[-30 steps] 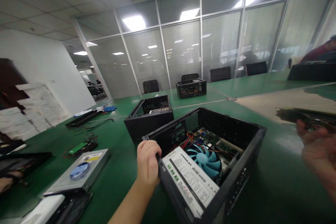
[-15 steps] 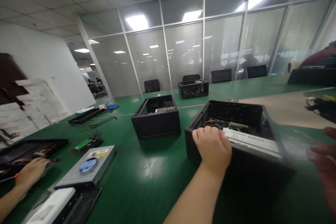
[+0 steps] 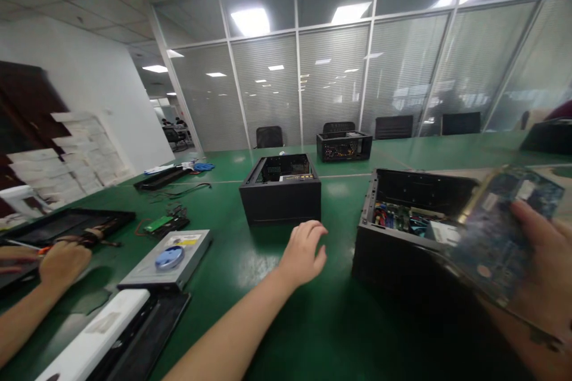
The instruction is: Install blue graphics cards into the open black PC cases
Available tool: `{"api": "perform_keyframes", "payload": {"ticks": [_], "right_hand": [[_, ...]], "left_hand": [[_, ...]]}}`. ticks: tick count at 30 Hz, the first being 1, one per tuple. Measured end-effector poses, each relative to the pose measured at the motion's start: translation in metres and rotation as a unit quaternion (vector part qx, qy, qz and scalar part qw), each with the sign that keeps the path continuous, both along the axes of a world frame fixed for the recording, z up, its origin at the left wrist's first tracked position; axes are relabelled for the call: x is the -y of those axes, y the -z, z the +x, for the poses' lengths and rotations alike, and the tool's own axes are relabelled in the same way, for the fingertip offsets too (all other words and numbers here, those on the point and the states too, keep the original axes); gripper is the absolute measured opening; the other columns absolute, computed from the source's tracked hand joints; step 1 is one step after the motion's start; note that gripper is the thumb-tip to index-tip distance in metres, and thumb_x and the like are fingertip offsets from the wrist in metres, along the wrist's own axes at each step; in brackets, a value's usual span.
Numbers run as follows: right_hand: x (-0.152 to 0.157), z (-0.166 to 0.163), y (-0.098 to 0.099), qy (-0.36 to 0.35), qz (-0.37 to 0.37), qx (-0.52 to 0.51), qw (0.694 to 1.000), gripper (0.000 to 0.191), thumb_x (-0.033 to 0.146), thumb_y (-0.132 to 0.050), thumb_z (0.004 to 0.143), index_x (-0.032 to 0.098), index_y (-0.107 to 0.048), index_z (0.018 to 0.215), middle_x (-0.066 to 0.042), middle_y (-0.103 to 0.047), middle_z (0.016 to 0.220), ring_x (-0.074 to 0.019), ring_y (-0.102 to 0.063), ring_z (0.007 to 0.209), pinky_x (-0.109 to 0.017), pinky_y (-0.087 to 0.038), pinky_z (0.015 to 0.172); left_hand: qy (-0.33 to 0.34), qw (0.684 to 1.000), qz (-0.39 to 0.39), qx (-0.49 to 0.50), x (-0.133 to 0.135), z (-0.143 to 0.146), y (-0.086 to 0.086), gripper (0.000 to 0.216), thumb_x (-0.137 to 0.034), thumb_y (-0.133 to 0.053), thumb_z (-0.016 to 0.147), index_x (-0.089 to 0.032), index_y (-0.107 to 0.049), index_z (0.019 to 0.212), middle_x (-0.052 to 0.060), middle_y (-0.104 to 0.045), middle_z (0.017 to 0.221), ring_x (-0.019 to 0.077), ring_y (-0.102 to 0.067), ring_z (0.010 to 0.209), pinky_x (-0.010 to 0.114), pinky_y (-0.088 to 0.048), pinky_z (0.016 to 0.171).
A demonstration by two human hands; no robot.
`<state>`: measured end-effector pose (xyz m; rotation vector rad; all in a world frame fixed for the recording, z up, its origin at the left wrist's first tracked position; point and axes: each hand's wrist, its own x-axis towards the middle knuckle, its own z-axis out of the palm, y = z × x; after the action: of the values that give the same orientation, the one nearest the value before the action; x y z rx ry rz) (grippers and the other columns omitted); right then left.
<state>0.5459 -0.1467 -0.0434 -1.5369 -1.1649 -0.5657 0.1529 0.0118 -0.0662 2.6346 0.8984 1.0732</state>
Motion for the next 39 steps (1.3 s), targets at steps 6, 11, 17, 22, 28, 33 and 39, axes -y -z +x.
{"api": "perform_keyframes", "payload": {"ticks": [6,11,17,22,28,33,39], "right_hand": [[-0.044,-0.012,-0.021,0.126,-0.011,0.103,0.987,0.083,0.046,-0.079,0.096,0.025,-0.061,0.174,-0.024,-0.069,0.151,-0.0520,-0.074,0.133,-0.058,-0.060,0.100],[-0.088,0.013,-0.045,0.176,-0.079,0.107,0.975,0.072,0.049,-0.066,0.103,0.020,-0.067,0.169,-0.027,-0.070,0.144,-0.0458,-0.078,0.113,-0.050,-0.049,0.072],[-0.159,0.050,-0.037,0.174,-0.090,0.094,0.976,0.069,0.051,-0.055,0.107,0.026,-0.064,0.171,-0.024,-0.065,0.152,-0.0408,-0.072,0.114,-0.050,-0.046,0.075],[-0.197,0.061,-0.031,0.175,-0.097,0.066,0.978,0.066,0.053,-0.050,0.111,0.034,-0.058,0.173,-0.020,-0.060,0.159,-0.0388,-0.068,0.120,-0.051,-0.048,0.079],[-0.202,0.061,-0.035,0.178,-0.117,0.063,0.975,0.062,0.056,-0.047,0.114,0.037,-0.058,0.172,-0.018,-0.062,0.155,-0.0381,-0.068,0.121,-0.051,-0.045,0.076],[-0.200,0.053,-0.038,0.184,-0.134,0.053,0.972,0.063,0.061,-0.043,0.115,0.034,-0.063,0.168,-0.019,-0.065,0.150,-0.0376,-0.069,0.114,-0.049,-0.043,0.072],[-0.199,0.050,-0.039,0.185,-0.132,0.059,0.972,0.061,0.058,-0.044,0.115,0.034,-0.061,0.169,-0.019,-0.064,0.152,-0.0355,-0.068,0.108,-0.050,-0.039,0.072]], "left_hand": [[-0.039,0.995,-0.061,-0.073,-0.018,-0.033,0.035,0.035,-0.011,-0.062,0.094,-0.020,-0.069,0.127,0.014,-0.074,0.138,0.0320,-0.069,0.132,0.053,-0.056,0.114],[0.006,0.987,-0.063,-0.148,-0.014,-0.016,0.036,0.025,-0.016,-0.066,0.098,-0.022,-0.071,0.123,0.010,-0.075,0.136,0.0292,-0.069,0.128,0.048,-0.055,0.113],[0.023,0.973,-0.056,-0.223,-0.006,-0.010,0.031,0.020,-0.023,-0.063,0.106,-0.019,-0.072,0.123,0.011,-0.075,0.136,0.0300,-0.069,0.127,0.049,-0.055,0.110],[0.007,0.967,-0.060,-0.246,-0.005,-0.010,0.027,0.020,-0.026,-0.061,0.108,-0.020,-0.073,0.123,0.010,-0.076,0.136,0.0281,-0.069,0.126,0.047,-0.056,0.110],[-0.034,0.969,-0.054,-0.238,0.002,-0.011,0.025,0.020,-0.028,-0.072,0.103,-0.022,-0.074,0.123,0.003,-0.079,0.130,0.0228,-0.074,0.120,0.040,-0.060,0.104],[-0.124,0.968,0.009,-0.218,-0.026,-0.016,-0.020,0.034,-0.031,-0.070,0.104,-0.019,-0.074,0.135,0.011,-0.078,0.141,0.0288,-0.072,0.130,0.044,-0.058,0.113],[-0.329,0.927,0.058,-0.173,-0.131,-0.025,-0.092,0.070,-0.058,-0.049,0.116,-0.001,-0.066,0.152,0.033,-0.065,0.159,0.0468,-0.060,0.152,0.060,-0.044,0.130]]}}
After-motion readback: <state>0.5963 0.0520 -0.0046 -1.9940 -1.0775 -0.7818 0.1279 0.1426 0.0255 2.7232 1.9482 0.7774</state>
